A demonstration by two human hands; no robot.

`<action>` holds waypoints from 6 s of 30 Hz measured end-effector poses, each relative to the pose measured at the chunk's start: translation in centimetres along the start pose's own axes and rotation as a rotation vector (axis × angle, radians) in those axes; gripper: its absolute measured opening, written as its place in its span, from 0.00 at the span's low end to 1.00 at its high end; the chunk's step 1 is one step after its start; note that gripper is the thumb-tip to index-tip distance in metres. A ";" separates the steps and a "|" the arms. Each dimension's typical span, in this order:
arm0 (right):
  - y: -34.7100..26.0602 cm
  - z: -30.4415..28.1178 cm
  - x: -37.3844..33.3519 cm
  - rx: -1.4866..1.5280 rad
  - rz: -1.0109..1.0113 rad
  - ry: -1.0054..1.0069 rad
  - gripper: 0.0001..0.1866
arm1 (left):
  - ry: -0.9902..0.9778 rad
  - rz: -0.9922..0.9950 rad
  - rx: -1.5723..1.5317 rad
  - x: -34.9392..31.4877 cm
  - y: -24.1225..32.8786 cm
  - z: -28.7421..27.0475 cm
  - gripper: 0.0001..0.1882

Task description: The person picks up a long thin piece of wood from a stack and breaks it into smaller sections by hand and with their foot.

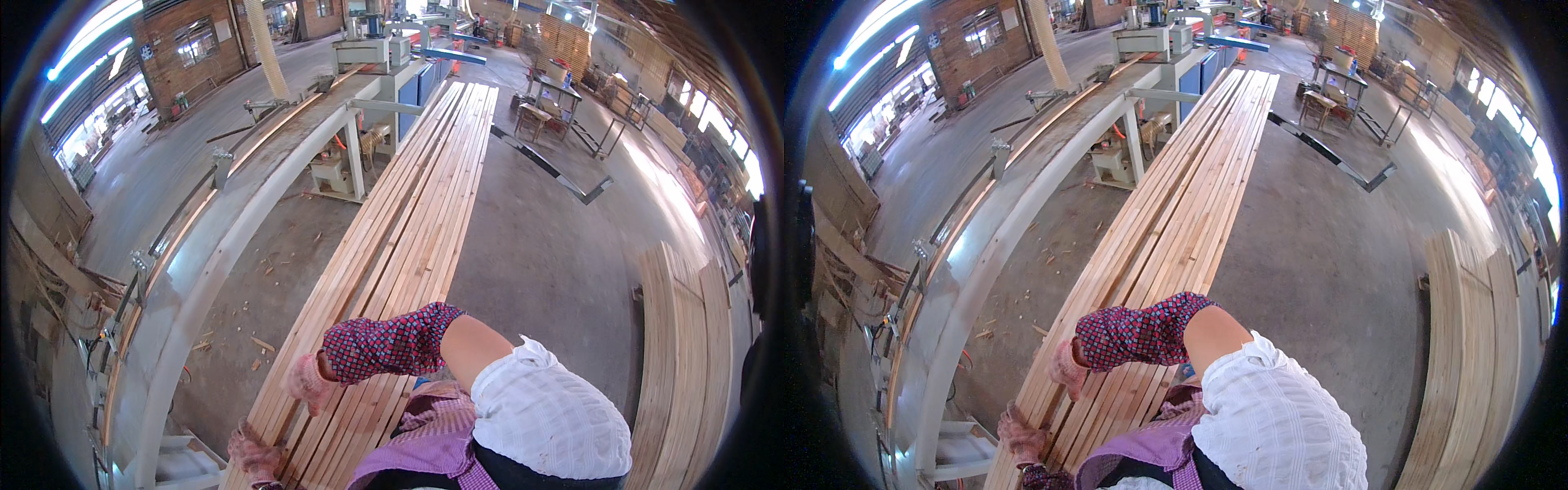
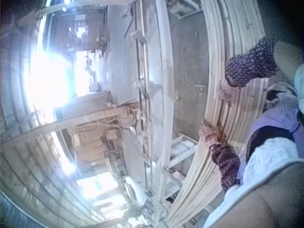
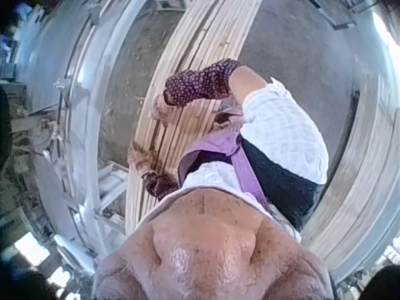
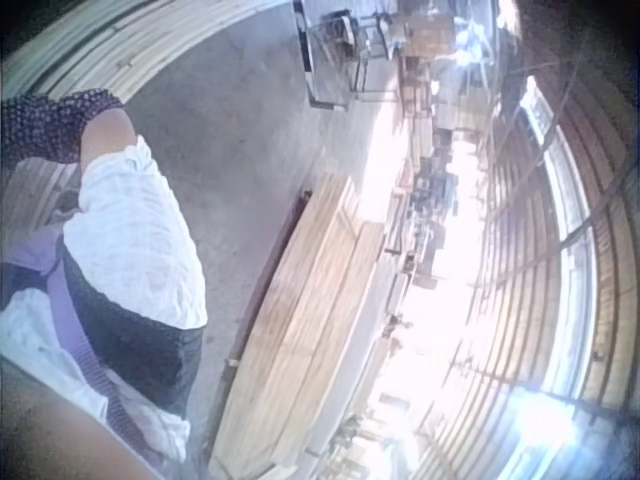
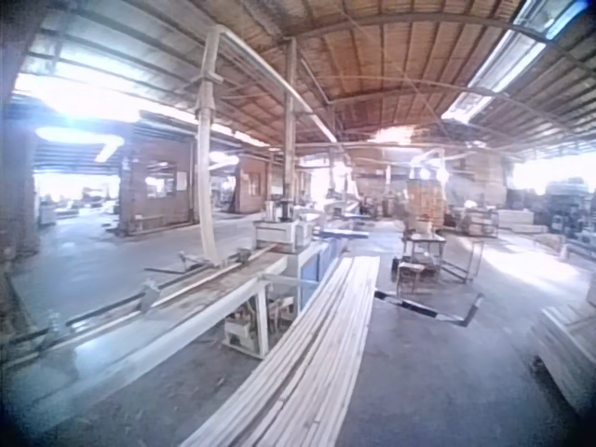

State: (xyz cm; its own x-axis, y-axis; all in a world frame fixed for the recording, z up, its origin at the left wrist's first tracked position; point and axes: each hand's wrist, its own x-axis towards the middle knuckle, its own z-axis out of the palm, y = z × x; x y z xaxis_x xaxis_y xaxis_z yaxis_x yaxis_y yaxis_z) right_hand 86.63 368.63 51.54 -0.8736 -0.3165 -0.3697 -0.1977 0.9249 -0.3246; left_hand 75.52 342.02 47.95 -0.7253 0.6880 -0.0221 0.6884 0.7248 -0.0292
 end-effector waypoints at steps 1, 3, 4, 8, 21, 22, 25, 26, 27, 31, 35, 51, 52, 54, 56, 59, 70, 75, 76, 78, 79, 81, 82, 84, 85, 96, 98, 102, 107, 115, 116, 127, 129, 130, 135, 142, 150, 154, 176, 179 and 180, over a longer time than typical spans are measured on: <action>1.7 3.7 2.2 -0.023 -0.134 0.104 0.35 | -0.013 0.016 0.036 0.2 -0.2 0.6 0.52; 0.5 4.7 1.8 0.050 -0.177 0.154 0.35 | -0.022 0.002 0.113 0.0 -2.1 1.4 0.53; 0.8 5.6 0.6 0.103 -0.163 0.178 0.35 | -0.021 0.014 0.079 0.2 -1.0 0.7 0.54; 2.2 2.6 0.7 0.074 -0.006 -0.213 0.38 | -0.112 -0.059 0.013 1.7 -0.2 -0.8 0.62; 2.7 2.9 1.1 0.165 0.029 -0.129 0.43 | 0.008 -0.106 0.023 1.4 -1.2 0.0 0.61; 2.8 3.0 1.4 0.167 0.010 -0.124 0.43 | 0.007 -0.116 0.030 1.2 -1.3 -0.1 0.61; 5.5 5.9 1.7 0.177 -0.033 -0.108 0.45 | -0.005 -0.057 -0.002 2.1 0.3 0.0 0.61; 5.8 5.8 1.7 0.193 -0.027 -0.117 0.45 | -0.014 -0.069 -0.003 2.0 0.4 -0.4 0.60; 6.2 5.8 1.4 0.211 -0.019 -0.125 0.46 | -0.024 -0.078 -0.003 2.0 0.7 -0.8 0.60; 5.2 3.1 -0.4 0.173 0.008 -0.184 0.49 | 0.028 -0.074 -0.044 1.3 -0.3 -0.9 0.59; 6.1 4.7 1.0 0.130 0.056 -0.202 0.48 | 0.103 -0.012 -0.073 1.2 -0.6 0.1 0.59; 9.7 0.6 0.5 -0.098 0.129 0.924 0.27 | 0.037 -0.038 -0.015 -0.9 2.3 -0.4 0.54; 10.5 1.7 0.8 -0.065 0.176 0.776 0.27 | 0.009 -0.055 -0.017 -0.6 2.5 -0.5 0.53; 11.4 2.9 1.6 0.000 0.250 0.475 0.26 | 0.142 0.033 -0.071 0.1 -1.9 5.1 0.51; 10.9 3.0 1.6 -0.067 0.266 0.515 0.26 | 0.100 0.058 -0.096 -0.1 -1.4 4.1 0.50; 10.4 1.5 0.6 -0.031 0.263 0.441 0.26 | 0.119 0.009 -0.006 0.2 -0.4 3.4 0.51; 14.7 11.3 -21.0 0.112 1.445 1.650 0.34 | 0.096 0.065 -0.045 0.5 0.3 1.7 0.48; 15.6 16.3 -24.3 1.723 1.390 1.755 0.38 | 0.120 0.096 -0.027 0.4 0.0 1.7 0.47; 16.1 17.7 -23.5 1.773 1.331 1.825 0.40 | 0.126 0.119 -0.029 0.6 0.1 1.6 0.47; 16.7 19.2 -22.7 1.848 1.254 1.862 0.42 | 0.168 0.179 -0.020 0.5 -0.5 1.3 0.47; 17.0 20.0 -22.7 1.867 1.248 1.835 0.42 | 0.179 0.200 -0.018 0.3 -0.9 1.1 0.46; 17.6 20.9 -22.9 1.888 1.322 1.729 0.43 | 0.126 0.179 -0.059 0.6 -0.4 0.9 0.50; 17.2 21.6 -22.7 1.887 1.264 1.777 0.43 | 0.037 0.116 -0.108 0.9 -0.3 0.7 0.55; 15.9 20.2 -21.0 1.900 1.133 1.845 0.43 | 0.001 0.084 -0.111 0.7 -0.1 0.0 0.54; 14.6 18.5 -20.9 1.909 1.219 1.802 0.40 | 0.053 0.122 -0.063 0.4 -0.1 -0.3 0.49; 11.9 16.6 -20.7 1.919 1.251 1.828 0.38 | 0.136 0.127 -0.034 0.9 0.2 0.8 0.47; 11.9 16.8 -20.9 1.926 1.243 1.839 0.38 | 0.129 0.118 -0.036 1.0 0.4 0.8 0.47; 12.7 18.7 -21.3 1.627 1.375 1.737 0.37 | 0.123 0.119 -0.044 1.0 0.6 0.9 0.48; 14.2 15.5 -21.7 0.399 1.464 1.930 0.31 | 0.132 0.099 -0.052 0.4 0.3 1.0 0.49; 11.0 2.3 -13.4 0.368 0.641 1.265 0.34 | 0.129 0.068 -0.083 -0.6 0.0 1.0 0.51; 11.5 3.0 -11.5 0.262 0.607 1.182 0.35 | 0.089 0.077 -0.091 0.1 0.6 0.7 0.51; 9.5 3.1 0.4 -0.048 0.297 0.496 0.35 | 0.137 0.096 -0.014 -0.4 -0.8 3.1 0.55; 9.5 3.2 0.8 -0.066 0.284 0.512 0.34 | 0.093 0.043 -0.012 -0.4 -0.3 2.7 0.57; 9.6 3.3 0.9 -0.075 0.277 0.520 0.33 | 0.070 0.017 -0.011 -0.6 -0.1 2.3 0.59; 10.0 3.9 0.8 -0.083 0.263 0.572 0.30 | 0.162 0.076 -0.115 -0.5 -0.6 3.2 0.53; 8.6 0.1 1.6 0.084 0.305 0.724 0.27 | 0.143 0.072 -0.106 -0.8 -0.6 2.3 0.53; 13.1 0.7 11.4 -0.102 0.177 0.144 0.18 | 0.100 0.049 -0.174 -0.7 -0.1 1.8 0.60; 10.8 -1.9 9.3 -0.099 0.084 0.127 0.21 | 0.144 0.021 -0.104 -0.8 0.2 0.8 0.53; 7.9 -2.0 5.2 0.017 0.279 0.320 0.32 | 0.129 0.031 -0.013 -0.5 0.2 0.8 0.70; 8.8 -3.8 5.8 0.155 0.339 0.151 0.35 | 0.090 0.036 -0.034 -0.4 0.2 0.4 0.70; 9.2 -3.8 6.4 0.225 0.373 0.081 0.36 | 0.067 0.030 -0.043 -0.4 0.2 0.3 0.70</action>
State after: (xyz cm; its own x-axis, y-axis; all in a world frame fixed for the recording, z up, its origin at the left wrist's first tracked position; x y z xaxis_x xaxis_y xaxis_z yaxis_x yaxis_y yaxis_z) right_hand 77.50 375.94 49.51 -0.9005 0.0557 -0.4313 0.2313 0.9013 -0.3664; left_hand 75.94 341.94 47.70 -0.7037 0.7091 0.0449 0.7102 0.7039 0.0139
